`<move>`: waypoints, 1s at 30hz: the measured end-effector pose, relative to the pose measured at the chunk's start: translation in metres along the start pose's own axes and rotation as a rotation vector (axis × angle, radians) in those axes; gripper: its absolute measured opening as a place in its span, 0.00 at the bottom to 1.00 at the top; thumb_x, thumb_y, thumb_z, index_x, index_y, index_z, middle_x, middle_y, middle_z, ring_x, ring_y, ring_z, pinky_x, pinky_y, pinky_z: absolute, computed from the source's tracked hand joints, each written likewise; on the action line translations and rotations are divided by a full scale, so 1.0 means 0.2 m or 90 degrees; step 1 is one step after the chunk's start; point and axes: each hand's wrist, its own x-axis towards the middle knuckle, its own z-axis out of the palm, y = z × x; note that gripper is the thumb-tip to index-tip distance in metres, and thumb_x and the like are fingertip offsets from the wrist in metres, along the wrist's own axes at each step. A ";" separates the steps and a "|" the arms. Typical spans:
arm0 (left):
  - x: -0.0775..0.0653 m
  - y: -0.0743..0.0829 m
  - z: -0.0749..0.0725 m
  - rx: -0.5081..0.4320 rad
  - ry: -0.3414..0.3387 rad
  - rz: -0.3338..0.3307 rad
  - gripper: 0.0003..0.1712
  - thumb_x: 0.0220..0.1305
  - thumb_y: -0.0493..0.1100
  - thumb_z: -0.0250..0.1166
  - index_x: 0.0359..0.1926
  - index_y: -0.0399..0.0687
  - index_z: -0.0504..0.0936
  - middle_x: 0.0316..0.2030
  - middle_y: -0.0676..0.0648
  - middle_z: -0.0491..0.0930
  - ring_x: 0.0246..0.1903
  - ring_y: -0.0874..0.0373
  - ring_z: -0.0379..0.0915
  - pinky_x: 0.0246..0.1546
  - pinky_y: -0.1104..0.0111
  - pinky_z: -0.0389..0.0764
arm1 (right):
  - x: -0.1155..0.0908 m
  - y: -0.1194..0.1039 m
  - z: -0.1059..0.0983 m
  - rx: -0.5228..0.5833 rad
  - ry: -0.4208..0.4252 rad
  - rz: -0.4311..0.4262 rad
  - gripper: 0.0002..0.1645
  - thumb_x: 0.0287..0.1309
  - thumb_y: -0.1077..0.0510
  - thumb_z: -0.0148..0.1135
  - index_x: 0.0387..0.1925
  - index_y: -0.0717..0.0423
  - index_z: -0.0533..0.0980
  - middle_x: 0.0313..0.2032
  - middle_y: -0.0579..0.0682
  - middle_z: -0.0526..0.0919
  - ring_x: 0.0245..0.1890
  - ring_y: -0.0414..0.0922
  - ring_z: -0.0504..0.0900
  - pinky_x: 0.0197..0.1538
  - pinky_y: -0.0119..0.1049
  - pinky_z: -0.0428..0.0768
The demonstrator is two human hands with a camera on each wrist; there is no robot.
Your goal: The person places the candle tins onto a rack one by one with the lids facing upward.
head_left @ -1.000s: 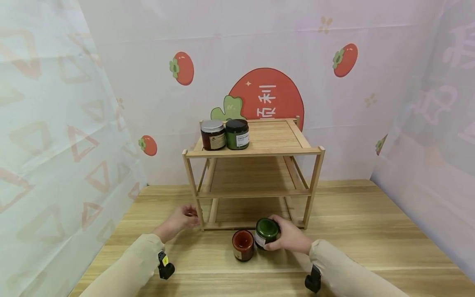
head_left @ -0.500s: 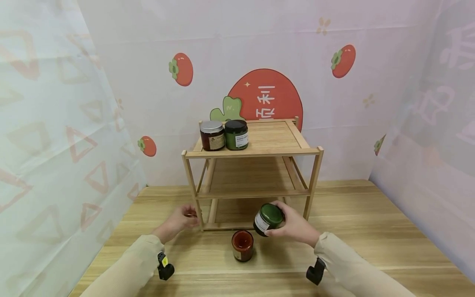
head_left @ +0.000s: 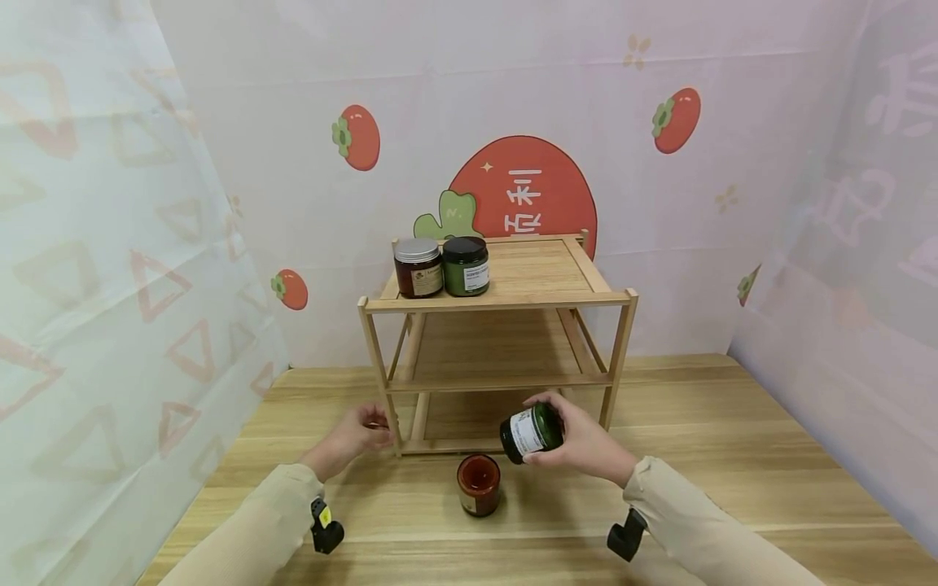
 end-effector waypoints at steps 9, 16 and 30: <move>-0.01 0.01 0.00 0.002 0.001 -0.005 0.17 0.63 0.31 0.62 0.51 0.27 0.70 0.44 0.39 0.77 0.41 0.56 0.77 0.45 0.59 0.82 | -0.01 0.00 -0.01 -0.048 -0.001 -0.041 0.41 0.40 0.55 0.79 0.56 0.58 0.69 0.50 0.53 0.78 0.46 0.46 0.77 0.45 0.33 0.80; -0.01 0.02 0.01 0.001 0.000 -0.006 0.17 0.63 0.31 0.62 0.51 0.28 0.70 0.45 0.38 0.76 0.41 0.56 0.77 0.46 0.59 0.82 | -0.01 0.01 0.00 -0.055 0.004 -0.038 0.42 0.41 0.52 0.79 0.58 0.57 0.69 0.51 0.48 0.77 0.49 0.45 0.77 0.54 0.38 0.78; 0.00 0.00 0.00 0.002 -0.003 -0.008 0.18 0.64 0.31 0.61 0.52 0.27 0.69 0.45 0.39 0.76 0.42 0.56 0.77 0.46 0.59 0.82 | 0.00 -0.01 -0.04 0.074 0.020 -0.028 0.39 0.41 0.55 0.79 0.57 0.57 0.73 0.54 0.57 0.78 0.51 0.51 0.80 0.54 0.39 0.80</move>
